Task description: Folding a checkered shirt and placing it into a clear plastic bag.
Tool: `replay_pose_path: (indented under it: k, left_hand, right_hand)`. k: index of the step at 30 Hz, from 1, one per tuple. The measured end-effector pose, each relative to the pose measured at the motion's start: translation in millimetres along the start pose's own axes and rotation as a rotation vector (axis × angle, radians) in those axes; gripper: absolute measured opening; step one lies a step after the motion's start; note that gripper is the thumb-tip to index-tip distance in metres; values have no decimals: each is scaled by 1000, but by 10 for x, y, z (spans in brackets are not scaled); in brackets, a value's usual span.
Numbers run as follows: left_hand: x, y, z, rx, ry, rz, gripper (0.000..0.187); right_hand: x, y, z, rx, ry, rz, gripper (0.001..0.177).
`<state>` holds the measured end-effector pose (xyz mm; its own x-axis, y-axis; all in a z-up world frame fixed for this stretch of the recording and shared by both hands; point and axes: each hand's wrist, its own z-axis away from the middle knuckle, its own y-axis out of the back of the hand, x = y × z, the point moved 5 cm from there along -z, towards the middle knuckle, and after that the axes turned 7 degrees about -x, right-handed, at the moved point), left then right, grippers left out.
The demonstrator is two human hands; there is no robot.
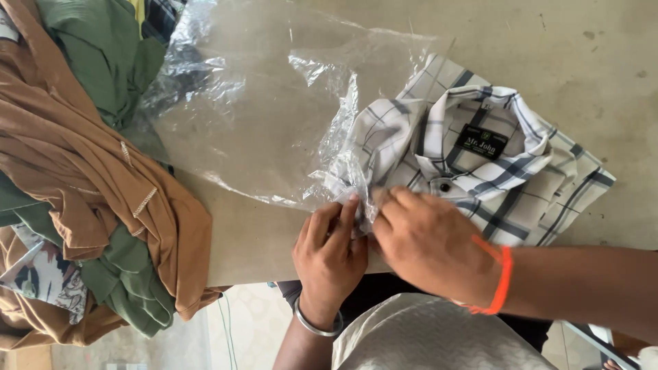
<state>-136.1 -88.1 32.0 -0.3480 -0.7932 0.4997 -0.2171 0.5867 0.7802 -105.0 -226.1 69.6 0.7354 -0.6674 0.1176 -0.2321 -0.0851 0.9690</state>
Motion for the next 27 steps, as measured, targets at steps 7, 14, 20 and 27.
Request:
replay_pose_path:
  k: [7,14,20,27]
  left_hand:
    - [-82,12,-21,-47,61,143,56]
    - [-79,3,-40,-77,45,156,57]
    - [-82,-3,-50,-85,33,150,57]
    - [-110,-34,-27,-97,34,160,58]
  right_hand:
    - [570,-344,-11,-124,101,-272,65]
    - [765,-500,-231,-424,3,-221,71]
    - [904,-365,-318,30,45,73,40]
    - [1274,-471,-420,-410,-176,-227,28]
